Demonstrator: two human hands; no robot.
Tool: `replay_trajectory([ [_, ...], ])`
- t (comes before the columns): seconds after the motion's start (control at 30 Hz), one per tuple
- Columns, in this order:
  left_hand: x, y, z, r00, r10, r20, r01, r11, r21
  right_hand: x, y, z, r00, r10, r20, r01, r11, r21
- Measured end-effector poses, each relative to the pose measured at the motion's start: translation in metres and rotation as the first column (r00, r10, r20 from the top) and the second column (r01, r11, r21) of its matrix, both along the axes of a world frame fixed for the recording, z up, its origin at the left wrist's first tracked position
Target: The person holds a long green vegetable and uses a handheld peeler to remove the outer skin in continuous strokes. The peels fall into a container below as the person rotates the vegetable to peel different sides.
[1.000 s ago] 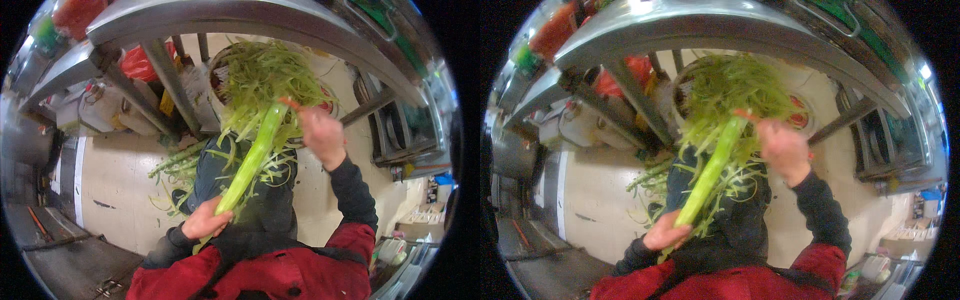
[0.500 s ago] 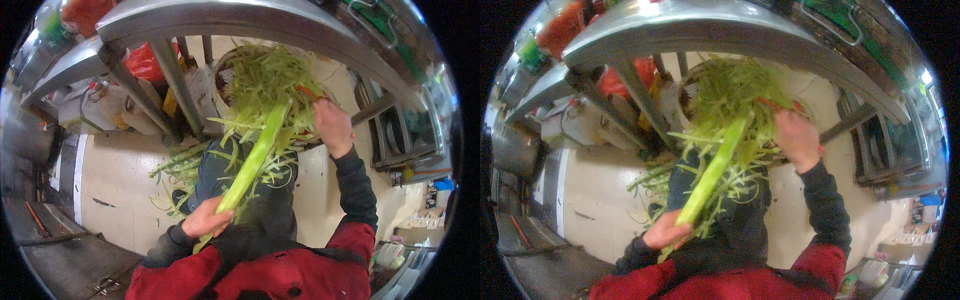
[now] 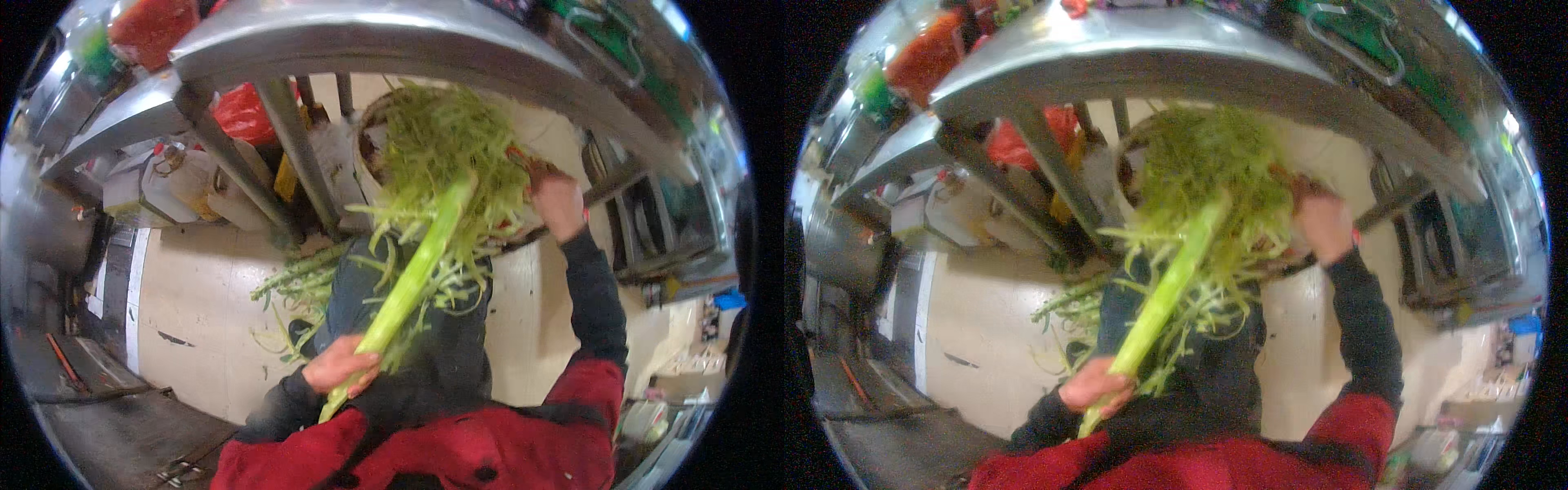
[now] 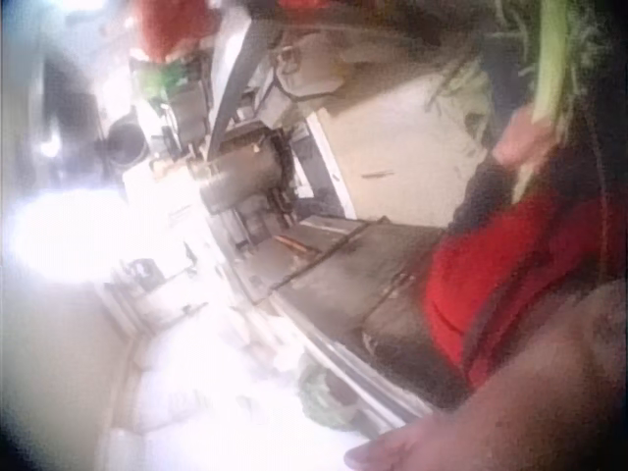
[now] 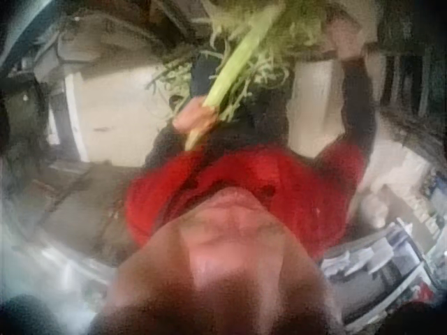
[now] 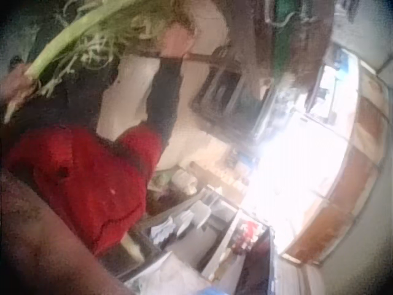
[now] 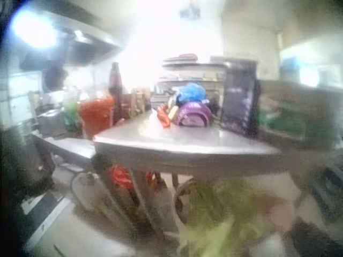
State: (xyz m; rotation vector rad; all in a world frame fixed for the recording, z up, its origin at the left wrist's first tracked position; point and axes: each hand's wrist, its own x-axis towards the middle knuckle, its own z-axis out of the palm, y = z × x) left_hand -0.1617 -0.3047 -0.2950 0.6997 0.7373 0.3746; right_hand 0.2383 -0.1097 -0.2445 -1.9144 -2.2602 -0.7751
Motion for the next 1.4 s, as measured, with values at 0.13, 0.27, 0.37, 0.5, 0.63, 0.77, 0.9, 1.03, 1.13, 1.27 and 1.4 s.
replay_trajectory([
  [0.13, 0.007, 0.004, 0.001, 0.998, 0.005, 0.064, -0.009, 0.998, 0.059, -0.046, -0.043, 0.005, 0.889, 0.401, -0.221, -0.375, 0.915, 0.149],
  [0.27, 0.007, 0.006, 0.002, 0.995, 0.014, -0.099, -0.003, 0.995, 0.104, -0.102, -0.081, 0.006, 0.772, 0.625, -0.119, -0.626, 0.779, 0.032],
  [0.37, 0.002, 0.002, 0.001, 0.996, 0.022, -0.091, -0.01, 0.992, 0.129, -0.078, -0.047, 0.007, 0.933, 0.359, -0.002, -0.356, 0.927, 0.115],
  [0.5, 0.0, 0.001, 0.001, 0.969, -0.026, -0.246, 0.058, 0.99, 0.127, -0.011, -0.002, 0.01, 0.989, 0.145, -0.02, -0.143, 0.988, 0.064],
  [0.63, 0.004, 0.005, 0.0, 0.997, -0.008, -0.077, 0.023, 0.979, 0.203, -0.023, -0.023, 0.006, 0.942, 0.32, -0.101, -0.299, 0.937, 0.181],
  [0.77, 0.009, 0.009, -0.004, 0.985, 0.017, 0.171, -0.012, 1.0, -0.025, -0.091, -0.087, 0.0, 0.845, 0.515, -0.14, -0.514, 0.856, 0.045],
  [0.9, 0.01, 0.003, -0.014, 0.948, 0.057, 0.313, -0.019, 0.992, -0.124, -0.108, -0.097, -0.007, 0.824, 0.544, -0.158, -0.551, 0.834, 0.002],
  [1.03, 0.004, -0.004, -0.02, 0.947, 0.057, 0.315, -0.006, 0.987, -0.16, -0.032, -0.015, 0.003, 0.968, 0.249, -0.025, -0.249, 0.968, -0.028],
  [1.13, 0.002, -0.007, -0.021, 0.92, 0.08, 0.384, -0.025, 0.989, -0.147, -0.003, -0.001, 0.005, 0.99, -0.064, -0.124, 0.049, 0.992, -0.119],
  [1.27, 0.01, 0.0, -0.022, 0.927, 0.068, 0.369, 0.0, 0.983, -0.183, -0.061, -0.056, -0.003, 0.867, 0.444, -0.225, -0.429, 0.896, 0.114],
  [1.4, 0.01, 0.001, -0.022, 0.924, 0.083, 0.374, -0.007, 0.98, -0.198, -0.115, -0.087, -0.007, 0.717, 0.681, -0.148, -0.681, 0.73, 0.055],
])
